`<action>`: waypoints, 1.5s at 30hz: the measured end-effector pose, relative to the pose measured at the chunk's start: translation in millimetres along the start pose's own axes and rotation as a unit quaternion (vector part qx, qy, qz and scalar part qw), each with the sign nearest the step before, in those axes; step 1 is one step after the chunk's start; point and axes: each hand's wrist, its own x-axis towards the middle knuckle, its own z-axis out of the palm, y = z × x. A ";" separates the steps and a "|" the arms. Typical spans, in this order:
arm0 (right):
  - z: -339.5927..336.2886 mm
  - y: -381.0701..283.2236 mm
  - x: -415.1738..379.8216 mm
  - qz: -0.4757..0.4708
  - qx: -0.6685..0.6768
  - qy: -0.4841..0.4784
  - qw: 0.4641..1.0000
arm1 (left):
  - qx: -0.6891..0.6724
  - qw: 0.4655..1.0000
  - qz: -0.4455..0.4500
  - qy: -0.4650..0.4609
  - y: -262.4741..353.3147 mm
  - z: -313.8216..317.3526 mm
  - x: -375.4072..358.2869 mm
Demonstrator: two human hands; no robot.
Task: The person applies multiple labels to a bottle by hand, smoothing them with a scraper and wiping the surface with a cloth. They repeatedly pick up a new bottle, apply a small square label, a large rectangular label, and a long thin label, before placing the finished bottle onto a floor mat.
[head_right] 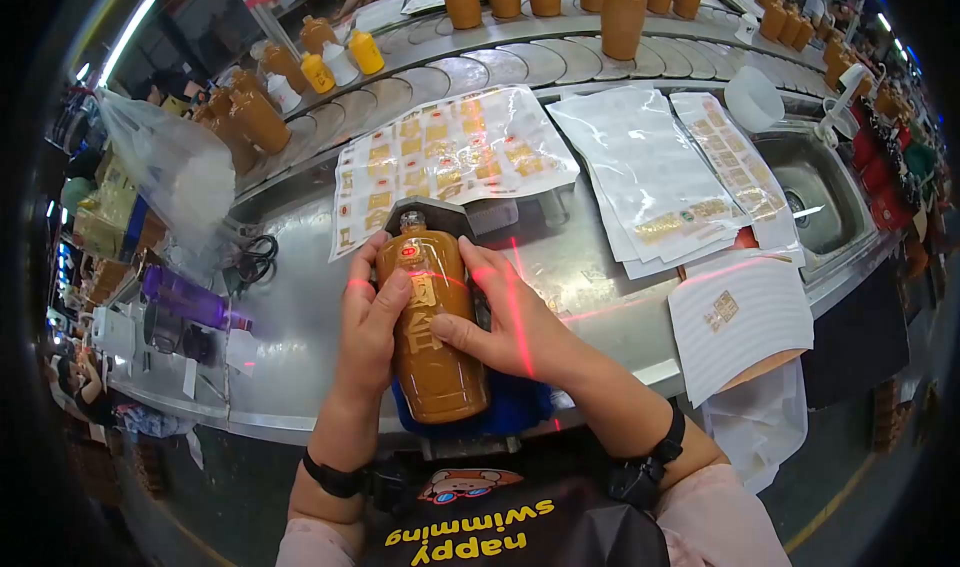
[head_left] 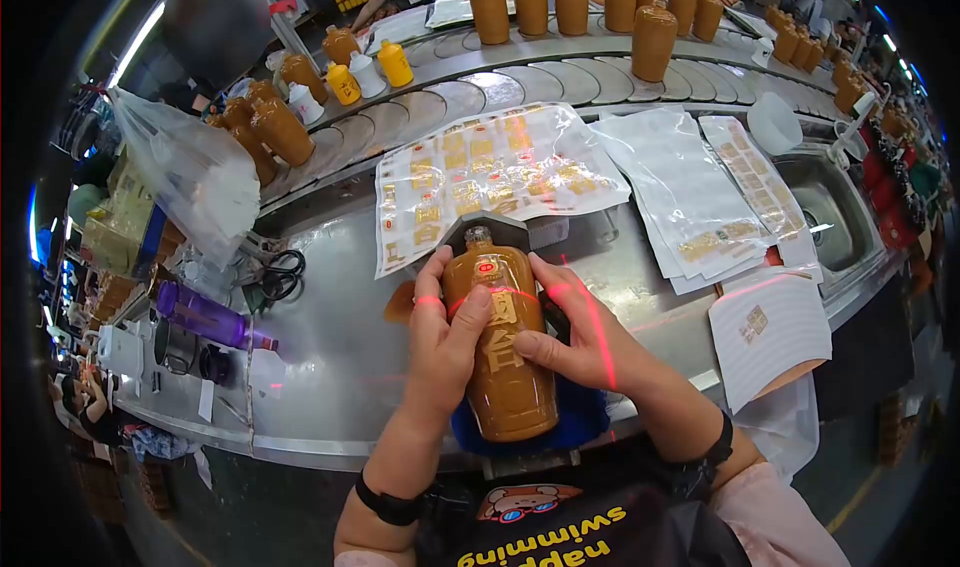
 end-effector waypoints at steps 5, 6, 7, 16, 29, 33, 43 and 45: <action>0.0 0.3 -0.3 0.004 -0.011 0.002 1.000 | -0.010 1.000 -0.018 -0.003 4.4 -2.1 4.5; 0.3 0.4 0.0 0.003 -0.011 0.002 1.000 | 0.011 1.000 -0.016 -0.002 4.8 -3.2 6.8; 0.4 0.3 -0.1 0.007 -0.015 0.001 1.000 | 0.033 0.999 -0.014 0.000 4.7 -4.5 9.6; 0.3 -3.5 0.8 0.012 -0.010 -0.003 1.000 | 0.022 0.999 -0.039 0.018 12.6 -4.2 27.3; -1.1 -5.3 -0.3 0.011 -0.021 0.000 1.000 | 0.293 0.889 0.348 -0.054 20.2 -18.7 17.0; -0.7 -4.6 -0.4 0.012 -0.023 -0.002 1.000 | 0.310 0.899 0.307 -0.042 18.4 -22.4 26.3; -0.8 -7.1 -0.3 0.014 -0.026 -0.002 1.000 | -0.062 0.995 0.016 -0.072 12.0 -12.8 41.3; -0.9 -7.3 -0.7 0.015 -0.022 -0.002 1.000 | -0.045 0.996 0.032 -0.077 7.7 -13.0 43.3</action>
